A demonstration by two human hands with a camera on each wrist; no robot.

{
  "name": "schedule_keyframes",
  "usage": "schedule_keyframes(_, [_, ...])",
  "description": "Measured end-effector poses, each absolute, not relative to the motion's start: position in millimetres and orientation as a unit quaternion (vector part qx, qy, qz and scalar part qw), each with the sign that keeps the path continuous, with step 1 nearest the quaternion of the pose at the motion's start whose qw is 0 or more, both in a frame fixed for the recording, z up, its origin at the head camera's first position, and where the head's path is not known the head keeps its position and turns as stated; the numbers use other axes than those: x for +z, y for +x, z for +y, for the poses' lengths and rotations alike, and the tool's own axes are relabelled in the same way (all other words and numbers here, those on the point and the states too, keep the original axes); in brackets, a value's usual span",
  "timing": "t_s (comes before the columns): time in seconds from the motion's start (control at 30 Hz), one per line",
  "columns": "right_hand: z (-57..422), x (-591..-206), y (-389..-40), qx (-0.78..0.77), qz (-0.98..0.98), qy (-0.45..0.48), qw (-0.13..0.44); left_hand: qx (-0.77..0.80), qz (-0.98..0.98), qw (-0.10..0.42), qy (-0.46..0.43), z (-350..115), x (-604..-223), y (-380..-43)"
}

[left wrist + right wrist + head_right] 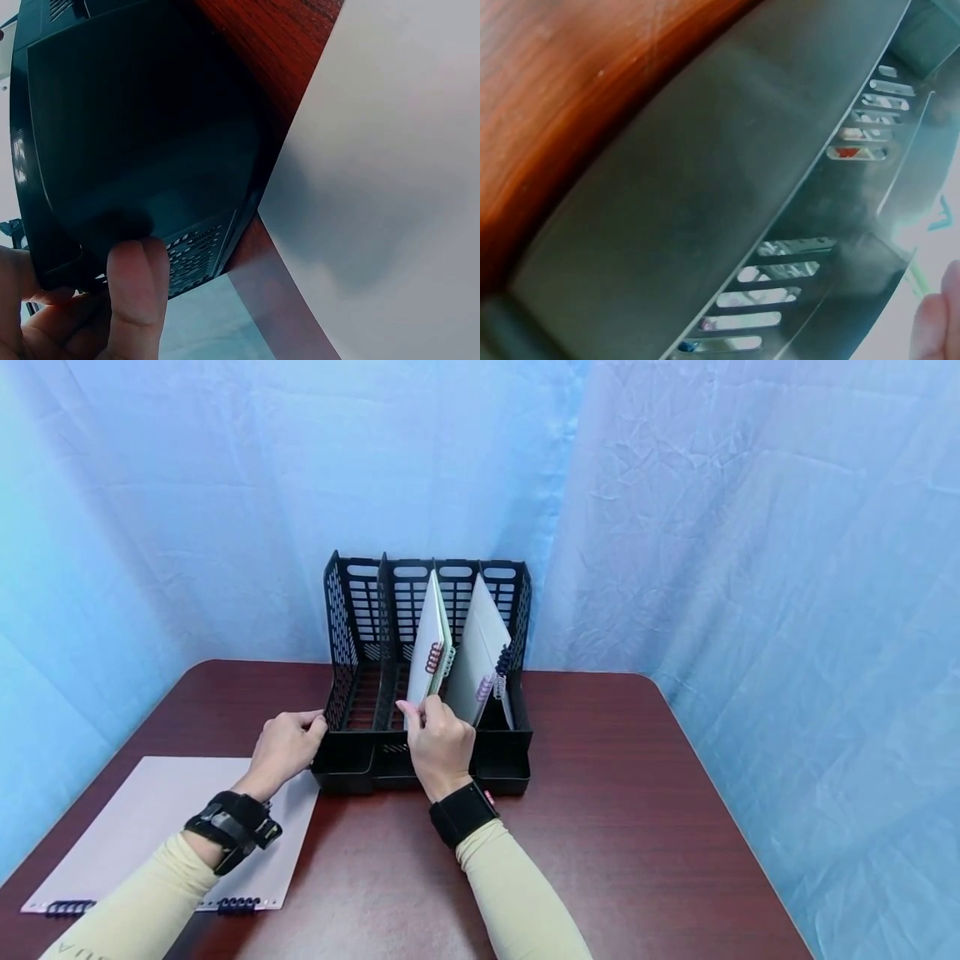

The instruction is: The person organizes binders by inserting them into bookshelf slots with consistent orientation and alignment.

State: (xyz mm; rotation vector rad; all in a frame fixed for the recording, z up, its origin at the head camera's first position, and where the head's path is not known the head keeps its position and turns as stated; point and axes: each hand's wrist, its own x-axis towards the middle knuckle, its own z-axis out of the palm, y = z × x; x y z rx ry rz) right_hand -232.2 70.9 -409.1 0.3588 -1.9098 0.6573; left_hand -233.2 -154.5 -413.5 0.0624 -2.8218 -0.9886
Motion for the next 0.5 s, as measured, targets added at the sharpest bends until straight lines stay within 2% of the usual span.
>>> schedule_keyframes(0.27, [60,-409,-223,0.269,-0.784,0.194,0.524,-0.321,-0.942,0.099,0.004,-160,-415,-231])
schedule_keyframes(0.5, [46,-411,-212,0.253,-0.787,0.252,0.503,-0.297,-0.938,0.176,-0.024,-176,-421,-212])
